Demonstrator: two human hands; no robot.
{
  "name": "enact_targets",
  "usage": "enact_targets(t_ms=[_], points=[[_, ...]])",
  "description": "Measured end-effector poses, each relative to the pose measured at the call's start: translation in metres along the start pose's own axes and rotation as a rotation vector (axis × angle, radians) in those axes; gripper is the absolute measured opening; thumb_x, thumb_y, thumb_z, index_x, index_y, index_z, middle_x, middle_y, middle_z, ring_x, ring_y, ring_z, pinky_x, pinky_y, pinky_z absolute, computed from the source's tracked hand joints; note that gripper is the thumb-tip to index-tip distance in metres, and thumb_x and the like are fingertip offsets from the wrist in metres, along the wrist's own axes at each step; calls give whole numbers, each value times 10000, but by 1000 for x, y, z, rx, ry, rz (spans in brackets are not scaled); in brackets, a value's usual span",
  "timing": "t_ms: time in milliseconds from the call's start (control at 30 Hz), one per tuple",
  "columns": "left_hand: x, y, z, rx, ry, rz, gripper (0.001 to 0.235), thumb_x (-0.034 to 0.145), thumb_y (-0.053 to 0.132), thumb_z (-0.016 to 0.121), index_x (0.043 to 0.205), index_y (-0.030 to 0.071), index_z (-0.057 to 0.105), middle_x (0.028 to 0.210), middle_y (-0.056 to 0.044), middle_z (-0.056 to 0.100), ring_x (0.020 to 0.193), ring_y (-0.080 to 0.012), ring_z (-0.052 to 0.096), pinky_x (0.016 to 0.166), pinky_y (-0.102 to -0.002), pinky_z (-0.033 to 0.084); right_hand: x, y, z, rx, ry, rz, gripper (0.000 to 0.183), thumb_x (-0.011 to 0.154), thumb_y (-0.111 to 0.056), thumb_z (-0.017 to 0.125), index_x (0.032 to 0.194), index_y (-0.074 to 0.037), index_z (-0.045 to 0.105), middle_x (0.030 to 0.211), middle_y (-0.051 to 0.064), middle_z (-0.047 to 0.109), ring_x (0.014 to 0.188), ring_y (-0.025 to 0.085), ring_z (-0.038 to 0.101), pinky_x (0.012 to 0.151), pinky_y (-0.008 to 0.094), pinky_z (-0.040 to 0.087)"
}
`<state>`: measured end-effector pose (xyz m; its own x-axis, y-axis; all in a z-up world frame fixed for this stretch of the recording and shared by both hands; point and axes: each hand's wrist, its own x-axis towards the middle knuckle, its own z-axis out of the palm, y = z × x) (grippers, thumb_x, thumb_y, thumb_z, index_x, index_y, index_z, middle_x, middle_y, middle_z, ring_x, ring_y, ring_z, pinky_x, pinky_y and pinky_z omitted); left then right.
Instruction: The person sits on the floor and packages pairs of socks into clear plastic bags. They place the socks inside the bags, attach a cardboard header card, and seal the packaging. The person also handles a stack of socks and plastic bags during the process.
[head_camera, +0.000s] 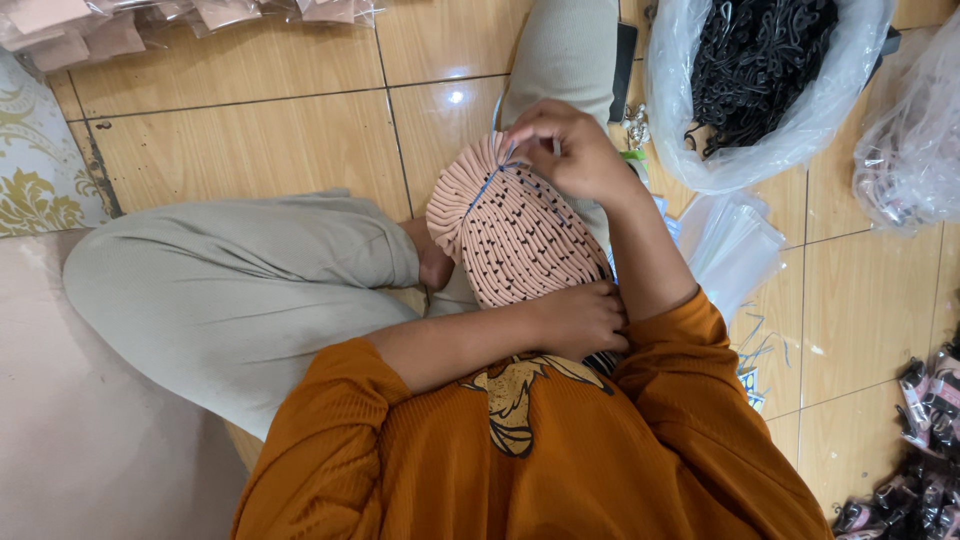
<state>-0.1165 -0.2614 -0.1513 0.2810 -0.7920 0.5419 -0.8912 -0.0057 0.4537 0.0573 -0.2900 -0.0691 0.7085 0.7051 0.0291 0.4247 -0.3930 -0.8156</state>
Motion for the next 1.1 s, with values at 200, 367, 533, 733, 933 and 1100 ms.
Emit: enact_targets(t_ms=[200,367,533,733,933,1100], points=[[4,5,-5,-14,306,25,111,725,307,626,706,198,633,631,-42,614,685,-277,641,747,-472,455,-7,-5,19,-358,-101,-30,153,860,-113,809,985,-44,752,1036,171,641,909,445,642,757,521,533],[4,6,-18,-14,307,28,121,718,308,627,705,189,629,638,-55,627,684,-295,641,721,-480,451,4,15,36,-285,-194,-59,152,883,-207,759,875,-66,702,921,129,579,898,414,610,775,480,497],[4,7,-22,-20,294,17,106,741,269,622,708,171,644,638,-69,637,689,-301,649,727,-478,448,14,20,39,-38,-55,-203,110,1018,-126,711,936,-57,689,953,97,629,940,364,600,841,435,478],[5,5,-5,-20,304,4,94,720,234,638,701,146,664,624,-77,627,671,-301,642,723,-481,451,29,31,38,419,120,59,146,1141,-120,443,1045,-70,541,503,16,517,446,175,474,550,263,435],[1,-5,22,25,317,-7,142,819,270,658,849,141,710,797,-69,673,890,-283,655,898,-475,460,58,10,-11,-194,153,-169,19,1085,-94,700,1104,-91,696,763,98,629,719,337,671,656,395,526],[-1,3,-5,8,247,-26,284,875,365,637,1118,222,666,1046,-48,704,1042,-283,663,974,-484,466,36,-83,4,-414,-464,-177,462,994,-475,697,1167,-49,747,965,207,731,862,345,703,718,435,586]])
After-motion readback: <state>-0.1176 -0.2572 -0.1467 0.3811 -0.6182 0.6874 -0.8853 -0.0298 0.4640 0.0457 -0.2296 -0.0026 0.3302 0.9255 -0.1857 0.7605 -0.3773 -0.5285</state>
